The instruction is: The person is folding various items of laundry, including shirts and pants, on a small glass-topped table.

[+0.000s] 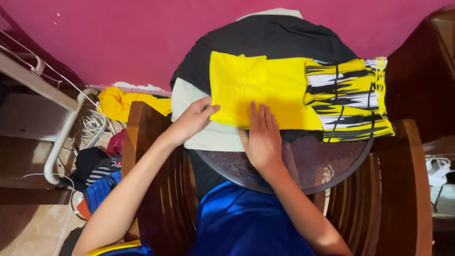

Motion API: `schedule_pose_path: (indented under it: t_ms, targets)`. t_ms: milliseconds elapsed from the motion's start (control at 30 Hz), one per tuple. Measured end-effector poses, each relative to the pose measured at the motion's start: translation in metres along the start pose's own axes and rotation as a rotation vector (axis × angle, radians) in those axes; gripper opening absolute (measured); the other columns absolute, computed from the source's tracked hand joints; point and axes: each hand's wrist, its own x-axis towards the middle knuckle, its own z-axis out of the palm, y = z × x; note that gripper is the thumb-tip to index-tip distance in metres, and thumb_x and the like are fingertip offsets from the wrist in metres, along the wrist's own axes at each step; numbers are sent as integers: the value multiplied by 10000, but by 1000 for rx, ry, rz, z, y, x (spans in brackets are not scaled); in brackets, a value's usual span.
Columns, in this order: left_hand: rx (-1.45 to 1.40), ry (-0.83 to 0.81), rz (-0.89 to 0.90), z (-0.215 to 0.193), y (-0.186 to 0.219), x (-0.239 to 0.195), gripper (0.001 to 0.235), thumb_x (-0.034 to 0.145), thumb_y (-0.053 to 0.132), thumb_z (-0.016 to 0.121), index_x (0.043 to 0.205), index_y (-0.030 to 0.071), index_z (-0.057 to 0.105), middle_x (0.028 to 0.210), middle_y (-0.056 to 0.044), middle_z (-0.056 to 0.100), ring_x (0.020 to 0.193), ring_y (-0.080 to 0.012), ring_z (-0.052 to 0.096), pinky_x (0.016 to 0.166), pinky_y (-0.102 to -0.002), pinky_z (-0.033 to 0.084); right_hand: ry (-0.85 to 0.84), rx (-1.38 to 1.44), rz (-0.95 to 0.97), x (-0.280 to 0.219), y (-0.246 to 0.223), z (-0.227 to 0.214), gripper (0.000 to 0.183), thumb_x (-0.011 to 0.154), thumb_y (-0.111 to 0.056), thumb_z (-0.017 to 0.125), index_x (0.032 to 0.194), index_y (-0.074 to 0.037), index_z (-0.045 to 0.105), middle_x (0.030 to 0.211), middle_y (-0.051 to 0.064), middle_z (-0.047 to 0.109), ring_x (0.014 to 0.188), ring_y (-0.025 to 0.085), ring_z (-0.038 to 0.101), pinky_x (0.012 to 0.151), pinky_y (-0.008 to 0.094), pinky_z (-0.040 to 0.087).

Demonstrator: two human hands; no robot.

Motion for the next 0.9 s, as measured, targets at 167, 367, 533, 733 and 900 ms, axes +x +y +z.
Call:
schedule_pose_path:
  t_ms: [167,367,533,733,900]
  targets:
    - [-79,0,86,2,-5,-4,241,1030,337,581,948,112,612,679,29,502,650,-119,530,664,-256,491,91,19,0,1,5,5,511,1009,-262,604,1491,-101,566,1423,184,625,1370,316,558,1182,418,379]
    - [-507,34,295,12,-1,-9,220,1079,312,514,991,118,564,965,-73,623,969,-221,672,947,-337,533,-332,561,275,15,-28,-55,508,1086,-342,438,1577,-213,445,1548,134,508,1425,308,480,1197,447,343]
    - [-282,138,519,23,32,-37,302,1118,346,417,1004,74,481,1662,-383,8,1517,-592,47,1235,-675,57,-221,1638,1036,1,-65,-49,625,970,-312,682,1487,-9,506,1483,163,521,1345,247,541,1219,413,349]
    - [-53,-11,700,52,14,-12,142,1127,203,427,1123,78,494,1714,-226,114,1568,-470,197,1249,-618,227,56,2338,1203,-45,-59,11,653,1053,-421,494,1623,-164,305,1682,35,232,1541,279,300,1241,468,238]
    - [465,181,874,34,-25,20,118,1074,221,572,1027,114,589,1535,-66,452,1441,-321,450,1060,-481,445,82,2515,1036,-49,-52,-2,610,1067,-447,466,1613,-211,329,1703,69,196,1548,334,265,1253,539,165]
